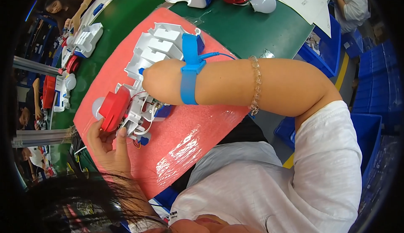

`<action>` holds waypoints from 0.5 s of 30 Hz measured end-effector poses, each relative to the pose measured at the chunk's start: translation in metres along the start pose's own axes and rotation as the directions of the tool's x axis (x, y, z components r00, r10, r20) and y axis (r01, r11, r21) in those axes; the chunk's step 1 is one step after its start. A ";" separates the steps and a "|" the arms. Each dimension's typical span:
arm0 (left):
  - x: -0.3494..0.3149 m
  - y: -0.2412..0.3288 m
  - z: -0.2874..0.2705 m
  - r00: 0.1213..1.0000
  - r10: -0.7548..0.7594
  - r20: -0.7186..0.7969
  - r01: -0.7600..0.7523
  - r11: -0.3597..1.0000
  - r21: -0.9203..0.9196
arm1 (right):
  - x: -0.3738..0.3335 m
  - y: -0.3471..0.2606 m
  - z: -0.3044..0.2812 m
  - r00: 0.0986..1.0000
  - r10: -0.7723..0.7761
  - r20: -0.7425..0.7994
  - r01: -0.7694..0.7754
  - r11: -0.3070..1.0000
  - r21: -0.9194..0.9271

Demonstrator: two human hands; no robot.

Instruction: Assemble the internal components and housing of an electronic lamp on a factory production line.

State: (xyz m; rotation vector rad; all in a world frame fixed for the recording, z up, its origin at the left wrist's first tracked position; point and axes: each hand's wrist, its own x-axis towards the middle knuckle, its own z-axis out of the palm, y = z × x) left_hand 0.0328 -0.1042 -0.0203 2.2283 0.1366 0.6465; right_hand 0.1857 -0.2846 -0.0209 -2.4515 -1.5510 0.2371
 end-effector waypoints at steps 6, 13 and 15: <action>0.000 0.003 -0.001 1.000 -0.011 -0.017 0.011 1.000 0.007 | -0.001 -0.001 -0.003 1.000 -0.007 -0.007 0.007 1.000 -0.006; 0.002 0.005 -0.001 1.000 -0.012 -0.009 0.012 1.000 0.014 | 0.004 -0.001 -0.002 0.999 0.003 0.041 -0.001 0.999 -0.036; 0.002 0.002 -0.001 1.000 -0.014 -0.006 0.014 1.000 0.006 | 0.002 -0.002 0.001 1.000 -0.007 -0.020 0.006 0.999 -0.031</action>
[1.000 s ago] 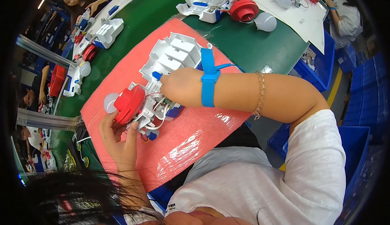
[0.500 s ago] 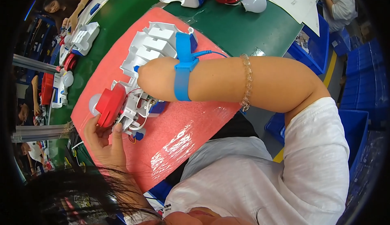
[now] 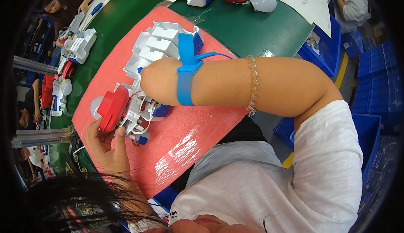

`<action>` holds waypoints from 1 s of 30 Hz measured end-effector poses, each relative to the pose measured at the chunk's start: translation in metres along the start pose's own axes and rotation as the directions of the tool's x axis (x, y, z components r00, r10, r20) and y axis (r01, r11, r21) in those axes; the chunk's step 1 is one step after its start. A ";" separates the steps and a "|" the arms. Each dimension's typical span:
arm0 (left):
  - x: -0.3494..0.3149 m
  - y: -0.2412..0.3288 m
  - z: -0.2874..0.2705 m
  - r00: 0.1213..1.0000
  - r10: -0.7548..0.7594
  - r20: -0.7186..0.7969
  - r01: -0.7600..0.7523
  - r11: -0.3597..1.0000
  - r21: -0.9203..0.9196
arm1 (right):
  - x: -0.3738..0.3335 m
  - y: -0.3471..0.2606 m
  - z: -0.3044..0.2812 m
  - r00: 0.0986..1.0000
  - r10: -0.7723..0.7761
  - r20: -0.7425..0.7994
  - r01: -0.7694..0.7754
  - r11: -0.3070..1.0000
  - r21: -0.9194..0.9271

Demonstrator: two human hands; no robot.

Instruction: Assemble the internal components and housing of an electronic lamp on a factory production line.

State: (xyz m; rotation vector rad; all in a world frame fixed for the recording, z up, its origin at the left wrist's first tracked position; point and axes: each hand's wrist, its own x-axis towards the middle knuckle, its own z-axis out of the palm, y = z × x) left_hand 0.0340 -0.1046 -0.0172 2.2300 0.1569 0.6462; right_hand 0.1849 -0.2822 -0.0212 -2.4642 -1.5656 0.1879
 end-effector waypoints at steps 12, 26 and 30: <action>0.004 0.003 0.000 1.000 0.014 0.026 -0.015 1.000 0.018 | -0.020 0.008 0.026 0.947 -0.185 -0.263 0.163 0.981 -0.102; 0.000 0.003 -0.001 0.999 0.051 -0.020 -0.050 0.998 0.021 | -0.019 -0.003 0.018 0.954 -0.216 -0.208 0.143 0.938 -0.316; -0.002 -0.002 0.001 0.995 0.095 -0.038 -0.093 0.995 0.048 | -0.018 -0.006 0.019 0.953 -0.209 -0.219 0.125 0.930 -0.344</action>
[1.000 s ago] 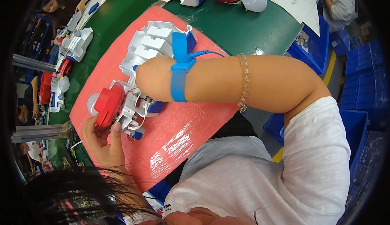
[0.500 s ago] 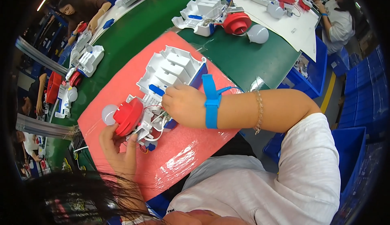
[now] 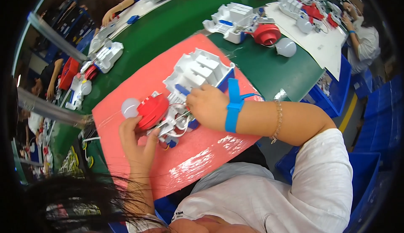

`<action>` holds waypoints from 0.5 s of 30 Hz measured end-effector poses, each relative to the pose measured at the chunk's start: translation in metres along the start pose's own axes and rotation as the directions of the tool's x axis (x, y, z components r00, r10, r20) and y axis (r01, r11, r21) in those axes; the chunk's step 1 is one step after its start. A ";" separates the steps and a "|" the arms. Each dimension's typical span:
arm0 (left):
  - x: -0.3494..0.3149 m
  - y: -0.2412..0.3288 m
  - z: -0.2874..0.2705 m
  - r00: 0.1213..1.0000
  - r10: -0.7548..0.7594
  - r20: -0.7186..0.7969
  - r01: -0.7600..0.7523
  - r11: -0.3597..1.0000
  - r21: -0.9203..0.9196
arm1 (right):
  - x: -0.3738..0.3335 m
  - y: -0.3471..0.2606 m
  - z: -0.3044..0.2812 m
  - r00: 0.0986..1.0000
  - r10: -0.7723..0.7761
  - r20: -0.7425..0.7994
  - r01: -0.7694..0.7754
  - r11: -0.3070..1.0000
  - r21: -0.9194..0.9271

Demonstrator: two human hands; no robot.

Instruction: Assemble the internal components and housing of an electronic lamp on a factory production line.

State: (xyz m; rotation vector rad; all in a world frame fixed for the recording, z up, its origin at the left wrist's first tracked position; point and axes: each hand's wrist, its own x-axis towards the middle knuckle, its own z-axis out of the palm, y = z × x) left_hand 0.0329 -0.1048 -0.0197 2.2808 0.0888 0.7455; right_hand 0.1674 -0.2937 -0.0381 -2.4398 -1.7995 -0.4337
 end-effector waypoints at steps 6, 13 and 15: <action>-0.002 -0.008 -0.002 0.996 0.083 0.026 -0.083 0.997 -0.002 | -0.001 -0.006 -0.003 1.000 0.019 0.013 -0.018 0.996 -0.084; -0.006 -0.009 -0.003 0.999 0.042 0.016 -0.042 0.999 -0.033 | -0.004 -0.007 -0.009 0.990 0.126 0.061 -0.132 0.987 0.097; -0.005 -0.008 -0.002 1.000 0.007 -0.010 -0.008 0.996 -0.087 | -0.009 -0.007 -0.014 0.986 0.166 0.022 -0.168 0.972 0.163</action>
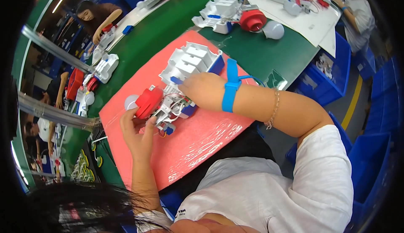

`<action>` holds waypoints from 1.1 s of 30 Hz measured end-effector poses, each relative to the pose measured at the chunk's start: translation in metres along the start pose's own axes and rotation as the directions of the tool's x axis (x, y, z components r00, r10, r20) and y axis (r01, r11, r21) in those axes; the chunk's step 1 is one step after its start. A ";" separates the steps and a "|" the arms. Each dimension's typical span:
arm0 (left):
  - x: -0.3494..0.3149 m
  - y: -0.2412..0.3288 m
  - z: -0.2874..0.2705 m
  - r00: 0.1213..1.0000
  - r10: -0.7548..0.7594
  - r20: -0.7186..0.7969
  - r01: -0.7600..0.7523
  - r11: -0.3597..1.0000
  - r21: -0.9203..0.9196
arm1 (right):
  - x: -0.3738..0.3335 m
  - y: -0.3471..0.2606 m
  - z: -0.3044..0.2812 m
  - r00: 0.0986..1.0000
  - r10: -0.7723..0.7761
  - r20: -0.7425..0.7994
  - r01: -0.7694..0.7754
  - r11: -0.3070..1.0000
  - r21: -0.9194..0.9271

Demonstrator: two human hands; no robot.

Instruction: Assemble the internal components and housing of an electronic lamp on a factory production line.

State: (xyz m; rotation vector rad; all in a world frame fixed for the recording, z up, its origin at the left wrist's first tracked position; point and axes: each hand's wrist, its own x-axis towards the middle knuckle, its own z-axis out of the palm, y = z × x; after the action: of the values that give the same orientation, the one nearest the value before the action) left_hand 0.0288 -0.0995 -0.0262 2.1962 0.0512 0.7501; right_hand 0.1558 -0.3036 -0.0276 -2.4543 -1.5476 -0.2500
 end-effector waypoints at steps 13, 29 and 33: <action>-0.002 0.002 -0.004 1.000 -0.014 0.017 0.014 1.000 0.005 | -0.001 -0.003 0.010 0.998 -0.039 0.046 0.044 0.993 -0.113; -0.004 -0.002 -0.003 1.000 0.027 0.003 -0.027 0.999 0.032 | 0.017 -0.010 0.001 0.987 -0.005 0.158 -0.005 0.998 0.069; -0.005 -0.004 -0.002 1.000 0.014 -0.008 -0.014 1.000 -0.010 | 0.019 -0.005 0.002 0.980 0.029 0.199 -0.051 0.993 0.105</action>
State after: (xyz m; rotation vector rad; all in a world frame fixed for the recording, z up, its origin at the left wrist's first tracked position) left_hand 0.0244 -0.0963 -0.0301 2.1863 0.0360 0.7656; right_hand 0.1596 -0.2847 -0.0241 -2.4828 -1.5397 0.0863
